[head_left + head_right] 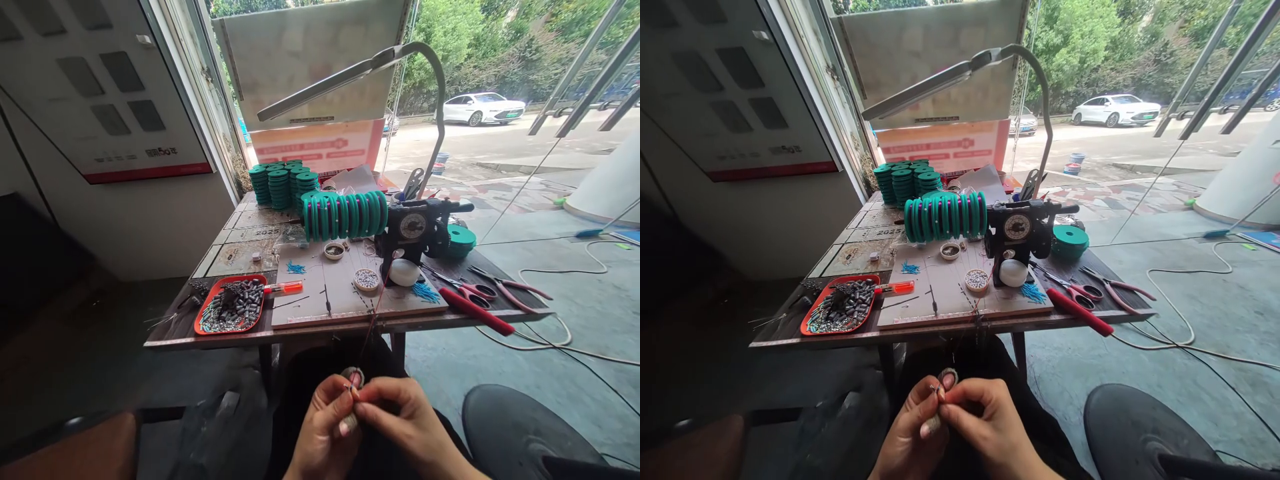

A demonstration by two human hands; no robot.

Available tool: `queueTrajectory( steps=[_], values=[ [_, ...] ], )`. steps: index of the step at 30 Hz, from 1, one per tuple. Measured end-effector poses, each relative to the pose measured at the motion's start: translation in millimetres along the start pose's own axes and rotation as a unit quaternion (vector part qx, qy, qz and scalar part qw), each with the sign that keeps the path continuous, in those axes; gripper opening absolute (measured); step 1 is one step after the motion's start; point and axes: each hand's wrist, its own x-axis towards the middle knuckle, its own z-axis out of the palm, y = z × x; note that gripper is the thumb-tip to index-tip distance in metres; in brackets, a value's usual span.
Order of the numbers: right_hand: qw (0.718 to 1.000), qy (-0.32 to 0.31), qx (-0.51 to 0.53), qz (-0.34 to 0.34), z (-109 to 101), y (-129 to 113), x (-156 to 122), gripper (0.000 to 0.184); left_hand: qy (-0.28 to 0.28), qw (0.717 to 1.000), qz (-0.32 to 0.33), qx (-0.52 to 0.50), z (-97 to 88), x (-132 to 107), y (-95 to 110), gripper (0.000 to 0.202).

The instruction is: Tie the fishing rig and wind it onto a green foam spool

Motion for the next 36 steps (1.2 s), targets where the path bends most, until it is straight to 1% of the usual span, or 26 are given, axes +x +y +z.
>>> queueTrajectory(
  steps=[4, 7, 10, 14, 16, 18, 20, 23, 24, 26, 29, 31, 34, 36],
  values=[
    [1.000, 0.000, 0.014, 0.021, 8.2, -4.7, -2.2, 0.079, -0.016, 1.000, -0.005, 0.007, 4.6, -1.1, 0.5, 0.023],
    [0.999, 0.019, 0.033, 0.027, 10.6, -3.2, -2.3, 0.078, -0.018, 1.000, -0.001, 0.013, 6.8, -2.7, 1.4, 0.023],
    [0.998, 0.036, 0.036, 0.045, 5.2, 6.5, -0.4, 0.075, -0.006, 1.000, 0.002, 0.022, 6.3, -4.5, 3.5, 0.025],
    [0.996, 0.047, 0.004, 0.078, -8.6, 23.5, 2.8, 0.069, 0.014, 0.999, -0.003, 0.049, 5.1, -6.3, 7.0, 0.027],
    [0.997, 0.032, -0.012, 0.071, -14.3, 26.2, 2.8, 0.067, 0.022, 0.998, 0.004, 0.056, 5.4, -6.2, 7.8, 0.028],
    [0.998, 0.009, -0.014, 0.053, -17.8, 23.4, 1.1, 0.065, 0.026, 0.998, 0.012, 0.060, 5.9, -5.4, 7.7, 0.028],
    [0.998, -0.044, 0.013, 0.034, -18.4, 17.2, -1.4, 0.066, 0.028, 0.997, 0.016, 0.066, 5.8, -4.5, 6.7, 0.027],
    [0.988, -0.141, 0.067, 0.006, -14.6, 8.5, -3.7, 0.069, 0.024, 0.998, 0.013, 0.063, 4.3, -3.6, 5.0, 0.026],
    [0.985, -0.157, 0.076, 0.002, -12.6, 7.0, -3.6, 0.068, 0.024, 0.998, 0.014, 0.060, 3.6, -3.5, 4.6, 0.026],
    [0.983, -0.165, 0.083, 0.007, -9.0, 6.3, -2.5, 0.070, 0.025, 0.998, 0.013, 0.055, 2.5, -3.3, 4.7, 0.024],
    [0.982, -0.165, 0.091, 0.032, -6.1, 8.3, -1.0, 0.078, 0.021, 0.999, -0.001, 0.042, 1.5, -2.8, 5.5, 0.023],
    [0.982, -0.165, 0.090, 0.033, -5.5, 9.4, -1.9, 0.077, 0.016, 0.999, -0.010, 0.035, 0.8, -2.3, 5.6, 0.023],
    [0.987, -0.150, 0.054, 0.030, -5.6, 10.3, -6.1, 0.073, 0.018, 0.999, -0.012, 0.038, 0.1, -2.0, 4.9, 0.023],
    [0.990, -0.136, -0.001, 0.024, -7.8, 11.2, -8.2, 0.073, 0.028, 0.999, -0.007, 0.046, 0.3, -2.1, 4.2, 0.024]
  ],
)
